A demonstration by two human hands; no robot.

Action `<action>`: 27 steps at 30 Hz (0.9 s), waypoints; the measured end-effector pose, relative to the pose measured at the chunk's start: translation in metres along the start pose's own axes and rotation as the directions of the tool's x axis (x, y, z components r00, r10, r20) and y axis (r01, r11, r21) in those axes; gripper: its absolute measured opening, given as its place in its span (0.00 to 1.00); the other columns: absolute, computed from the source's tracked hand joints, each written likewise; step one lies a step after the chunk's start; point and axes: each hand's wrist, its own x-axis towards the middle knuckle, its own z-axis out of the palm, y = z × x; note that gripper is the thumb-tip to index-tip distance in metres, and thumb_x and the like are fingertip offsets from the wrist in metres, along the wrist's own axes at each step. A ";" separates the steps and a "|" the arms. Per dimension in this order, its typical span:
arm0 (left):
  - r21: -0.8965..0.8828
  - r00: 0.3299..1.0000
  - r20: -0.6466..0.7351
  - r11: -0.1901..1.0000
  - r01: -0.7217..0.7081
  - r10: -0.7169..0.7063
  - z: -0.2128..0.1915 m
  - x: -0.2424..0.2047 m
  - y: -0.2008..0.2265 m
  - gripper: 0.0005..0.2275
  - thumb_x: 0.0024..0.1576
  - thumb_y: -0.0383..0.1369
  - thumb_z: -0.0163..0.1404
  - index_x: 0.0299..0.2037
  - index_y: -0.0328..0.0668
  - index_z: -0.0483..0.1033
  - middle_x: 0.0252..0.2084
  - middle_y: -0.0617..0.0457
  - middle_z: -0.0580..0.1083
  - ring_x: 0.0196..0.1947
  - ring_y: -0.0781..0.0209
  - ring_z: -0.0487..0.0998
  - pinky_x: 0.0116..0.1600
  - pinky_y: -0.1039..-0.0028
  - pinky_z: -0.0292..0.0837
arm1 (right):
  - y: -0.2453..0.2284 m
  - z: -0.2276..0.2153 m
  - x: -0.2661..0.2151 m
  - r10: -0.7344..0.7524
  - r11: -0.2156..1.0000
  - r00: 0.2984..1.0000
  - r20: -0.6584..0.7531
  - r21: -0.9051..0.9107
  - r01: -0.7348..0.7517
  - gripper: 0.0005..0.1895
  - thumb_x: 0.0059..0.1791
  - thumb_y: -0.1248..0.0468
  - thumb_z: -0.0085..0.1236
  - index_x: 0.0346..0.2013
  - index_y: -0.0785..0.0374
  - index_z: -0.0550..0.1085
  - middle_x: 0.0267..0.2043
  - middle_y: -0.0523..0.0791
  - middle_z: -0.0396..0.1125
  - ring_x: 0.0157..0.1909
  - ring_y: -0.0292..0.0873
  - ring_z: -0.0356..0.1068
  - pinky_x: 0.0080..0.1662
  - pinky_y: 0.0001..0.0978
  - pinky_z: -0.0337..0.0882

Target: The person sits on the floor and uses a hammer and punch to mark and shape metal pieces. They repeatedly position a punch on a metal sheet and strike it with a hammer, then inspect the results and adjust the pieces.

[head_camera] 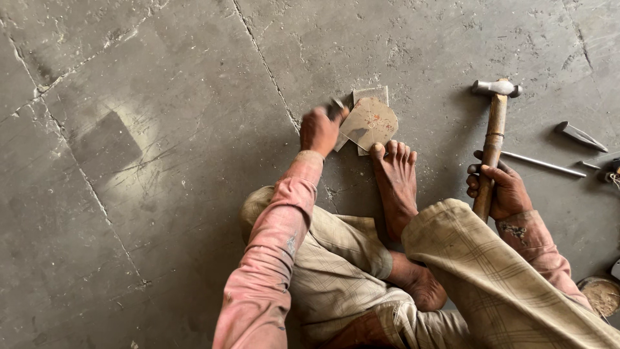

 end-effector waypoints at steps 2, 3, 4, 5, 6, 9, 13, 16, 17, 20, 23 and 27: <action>-0.421 0.997 -0.074 0.907 -0.007 -0.026 0.002 0.014 0.004 0.16 0.67 0.43 0.56 0.40 0.35 0.72 0.37 0.41 0.75 0.36 0.48 0.76 0.43 0.59 0.79 | -0.001 0.001 0.000 -0.006 1.000 1.000 -0.002 -0.004 0.006 0.26 0.56 0.66 0.49 0.70 0.67 0.61 0.45 0.49 0.68 0.38 0.42 0.67 0.38 0.37 0.70; -0.609 0.998 0.024 0.792 -0.027 0.053 0.004 0.019 0.006 0.12 0.65 0.39 0.56 0.41 0.38 0.72 0.40 0.43 0.76 0.39 0.50 0.78 0.46 0.61 0.80 | 0.000 0.001 -0.002 -0.004 1.000 1.000 -0.015 -0.012 0.004 0.26 0.56 0.66 0.49 0.70 0.68 0.61 0.45 0.49 0.68 0.38 0.42 0.67 0.38 0.37 0.70; -0.769 0.984 0.103 0.639 -0.016 0.149 0.006 0.024 0.009 0.09 0.62 0.35 0.56 0.43 0.40 0.71 0.42 0.45 0.77 0.42 0.52 0.80 0.49 0.63 0.81 | 0.001 0.001 -0.004 -0.002 1.000 1.000 -0.027 -0.020 0.001 0.26 0.57 0.66 0.49 0.70 0.68 0.60 0.45 0.49 0.68 0.39 0.42 0.67 0.39 0.36 0.70; -0.889 0.954 0.155 0.457 0.021 0.258 0.008 0.030 0.014 0.07 0.60 0.32 0.55 0.44 0.43 0.71 0.44 0.46 0.79 0.45 0.54 0.81 0.52 0.65 0.82 | 0.001 0.002 -0.005 0.001 1.000 1.000 -0.026 -0.018 -0.001 0.26 0.57 0.66 0.49 0.70 0.68 0.60 0.45 0.49 0.68 0.39 0.41 0.67 0.39 0.36 0.70; -0.746 0.951 0.160 0.664 -0.058 0.263 0.012 0.033 0.020 0.07 0.61 0.32 0.54 0.45 0.43 0.71 0.43 0.48 0.79 0.44 0.56 0.82 0.51 0.67 0.83 | 0.000 0.003 -0.006 0.004 1.000 1.000 -0.024 -0.017 -0.004 0.27 0.56 0.66 0.49 0.70 0.68 0.60 0.45 0.49 0.68 0.39 0.41 0.67 0.39 0.36 0.70; -0.212 0.919 0.167 0.924 -0.319 0.356 0.025 0.037 0.036 0.07 0.59 0.31 0.54 0.45 0.45 0.73 0.42 0.51 0.78 0.43 0.60 0.82 0.46 0.72 0.83 | 0.002 0.008 -0.007 0.008 1.000 1.000 -0.029 -0.005 -0.009 0.26 0.57 0.66 0.49 0.70 0.68 0.60 0.45 0.48 0.68 0.39 0.41 0.67 0.39 0.36 0.70; 0.054 0.766 0.194 0.773 -0.632 0.613 0.035 0.041 0.047 0.11 0.54 0.30 0.56 0.48 0.48 0.76 0.42 0.50 0.77 0.41 0.57 0.80 0.44 0.70 0.81 | 0.004 0.008 -0.010 0.026 1.000 0.999 -0.021 0.013 -0.025 0.26 0.56 0.65 0.49 0.70 0.67 0.61 0.44 0.49 0.68 0.40 0.41 0.68 0.41 0.37 0.71; 0.061 0.690 0.293 0.708 -0.704 0.662 0.033 0.044 0.050 0.12 0.60 0.24 0.50 0.48 0.53 0.79 0.40 0.52 0.79 0.38 0.60 0.81 0.42 0.73 0.83 | 0.001 0.002 -0.010 0.051 0.999 0.998 0.020 0.017 -0.051 0.25 0.56 0.64 0.51 0.68 0.66 0.62 0.41 0.47 0.68 0.36 0.41 0.67 0.38 0.37 0.71; 0.049 0.670 0.338 0.698 -0.714 0.661 0.031 0.045 0.050 0.14 0.62 0.21 0.47 0.47 0.56 0.80 0.39 0.53 0.79 0.38 0.62 0.81 0.41 0.75 0.83 | -0.001 -0.001 -0.009 0.065 0.998 0.997 0.042 0.024 -0.066 0.24 0.56 0.64 0.51 0.67 0.67 0.63 0.40 0.48 0.69 0.35 0.41 0.67 0.37 0.38 0.71; 0.078 0.710 0.480 0.781 -0.619 0.515 0.024 0.045 0.056 0.11 0.61 0.24 0.48 0.47 0.54 0.79 0.35 0.55 0.81 0.32 0.66 0.82 0.39 0.72 0.79 | -0.009 -0.004 0.000 0.081 0.994 0.993 0.081 0.062 -0.086 0.23 0.56 0.61 0.52 0.63 0.68 0.64 0.38 0.48 0.70 0.32 0.42 0.68 0.35 0.38 0.72; 0.045 0.677 0.465 0.749 -0.661 0.570 0.019 0.043 0.062 0.08 0.61 0.25 0.49 0.45 0.50 0.78 0.33 0.54 0.81 0.30 0.64 0.81 0.38 0.71 0.78 | -0.014 0.003 0.009 0.063 0.992 0.996 0.056 0.107 -0.068 0.21 0.57 0.59 0.53 0.61 0.67 0.65 0.36 0.46 0.68 0.30 0.40 0.68 0.33 0.35 0.72; 0.085 0.660 0.469 0.713 -0.696 0.588 0.020 0.040 0.062 0.08 0.61 0.25 0.49 0.46 0.51 0.77 0.33 0.53 0.81 0.32 0.63 0.82 0.37 0.68 0.78 | -0.015 0.028 0.002 0.021 0.991 0.995 -0.094 -0.126 -0.033 0.13 0.58 0.63 0.53 0.55 0.64 0.64 0.32 0.43 0.64 0.26 0.37 0.63 0.27 0.33 0.67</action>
